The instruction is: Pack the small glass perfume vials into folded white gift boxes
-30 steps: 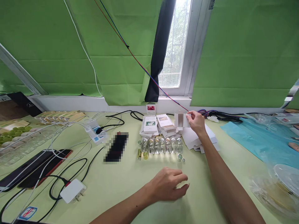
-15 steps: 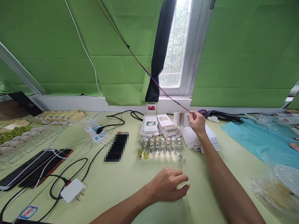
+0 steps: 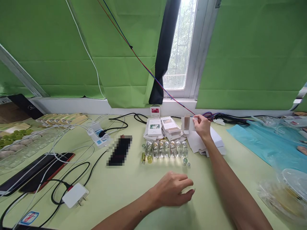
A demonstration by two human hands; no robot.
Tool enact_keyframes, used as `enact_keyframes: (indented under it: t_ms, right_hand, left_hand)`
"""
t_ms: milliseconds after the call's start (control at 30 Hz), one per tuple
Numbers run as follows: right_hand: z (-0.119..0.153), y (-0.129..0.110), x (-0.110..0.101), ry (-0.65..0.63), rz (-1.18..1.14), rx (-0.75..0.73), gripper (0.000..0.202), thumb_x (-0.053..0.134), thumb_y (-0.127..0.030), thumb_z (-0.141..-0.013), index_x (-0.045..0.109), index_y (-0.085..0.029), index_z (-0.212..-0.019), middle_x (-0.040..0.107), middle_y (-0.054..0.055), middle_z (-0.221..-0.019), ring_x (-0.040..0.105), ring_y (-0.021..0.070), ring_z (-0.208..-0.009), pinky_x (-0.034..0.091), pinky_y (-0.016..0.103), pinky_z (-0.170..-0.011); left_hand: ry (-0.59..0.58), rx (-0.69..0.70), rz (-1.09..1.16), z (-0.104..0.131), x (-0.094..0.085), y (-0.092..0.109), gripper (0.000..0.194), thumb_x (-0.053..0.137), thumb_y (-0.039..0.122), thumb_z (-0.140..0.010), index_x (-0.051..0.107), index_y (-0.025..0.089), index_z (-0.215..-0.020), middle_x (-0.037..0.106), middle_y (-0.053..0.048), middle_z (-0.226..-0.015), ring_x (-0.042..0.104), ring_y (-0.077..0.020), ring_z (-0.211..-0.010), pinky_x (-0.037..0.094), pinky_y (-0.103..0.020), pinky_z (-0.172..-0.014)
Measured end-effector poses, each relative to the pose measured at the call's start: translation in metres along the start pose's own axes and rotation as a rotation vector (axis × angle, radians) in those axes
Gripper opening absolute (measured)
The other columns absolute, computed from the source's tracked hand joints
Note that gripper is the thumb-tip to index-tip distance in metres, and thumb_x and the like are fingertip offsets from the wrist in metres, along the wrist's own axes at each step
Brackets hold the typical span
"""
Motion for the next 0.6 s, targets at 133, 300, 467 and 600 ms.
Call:
enact_keyframes:
  t_ms: [133,300,467,600]
  right_hand:
    - [-0.001,0.003,0.000,-0.003,0.010,0.036,0.026,0.056,-0.033,-0.080,0.071,-0.015,-0.092,0.074,0.012,-0.074,0.068,0.0267,-0.069,0.049,0.037,-0.080]
    - [-0.004,0.008,0.002,-0.001,0.005,0.099,0.024,0.058,-0.031,-0.078,0.071,-0.015,-0.090,0.075,0.011,-0.075,0.070,0.0263,-0.071,0.051,0.037,-0.081]
    - [-0.006,0.014,0.002,0.003,-0.012,0.158,0.024,0.059,-0.030,-0.077,0.072,-0.014,-0.089,0.076,0.011,-0.075,0.071,0.0267,-0.072,0.053,0.037,-0.079]
    - [-0.007,0.014,0.000,0.006,-0.027,0.188,0.023,0.060,-0.029,-0.075,0.073,-0.014,-0.088,0.076,0.011,-0.076,0.072,0.0273,-0.075,0.053,0.036,-0.077]
  left_hand:
    - [-0.009,0.000,-0.005,-0.001,-0.001,0.001,0.022,0.051,0.027,-0.093,0.060,0.018,-0.075,0.050,0.003,-0.057,0.043,-0.0089,-0.047,0.024,-0.027,-0.042]
    - [-0.015,0.004,-0.024,0.000,0.000,0.001,0.023,0.050,0.028,-0.093,0.059,0.018,-0.075,0.050,0.003,-0.057,0.044,-0.0090,-0.047,0.026,-0.027,-0.042]
    - [-0.026,0.009,-0.024,0.001,0.002,0.000,0.024,0.049,0.028,-0.094,0.059,0.018,-0.075,0.051,0.003,-0.057,0.044,-0.0092,-0.047,0.025,-0.027,-0.042]
    - [-0.025,0.009,-0.014,0.001,0.002,0.000,0.023,0.050,0.028,-0.094,0.059,0.018,-0.075,0.051,0.003,-0.058,0.043,-0.0094,-0.048,0.026,-0.027,-0.043]
Point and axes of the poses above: each hand's wrist, its own z-axis away from the middle knuckle, its own x-axis out of the palm, y = z × x, the point moved 4 cm from there along -z, towards the middle knuckle
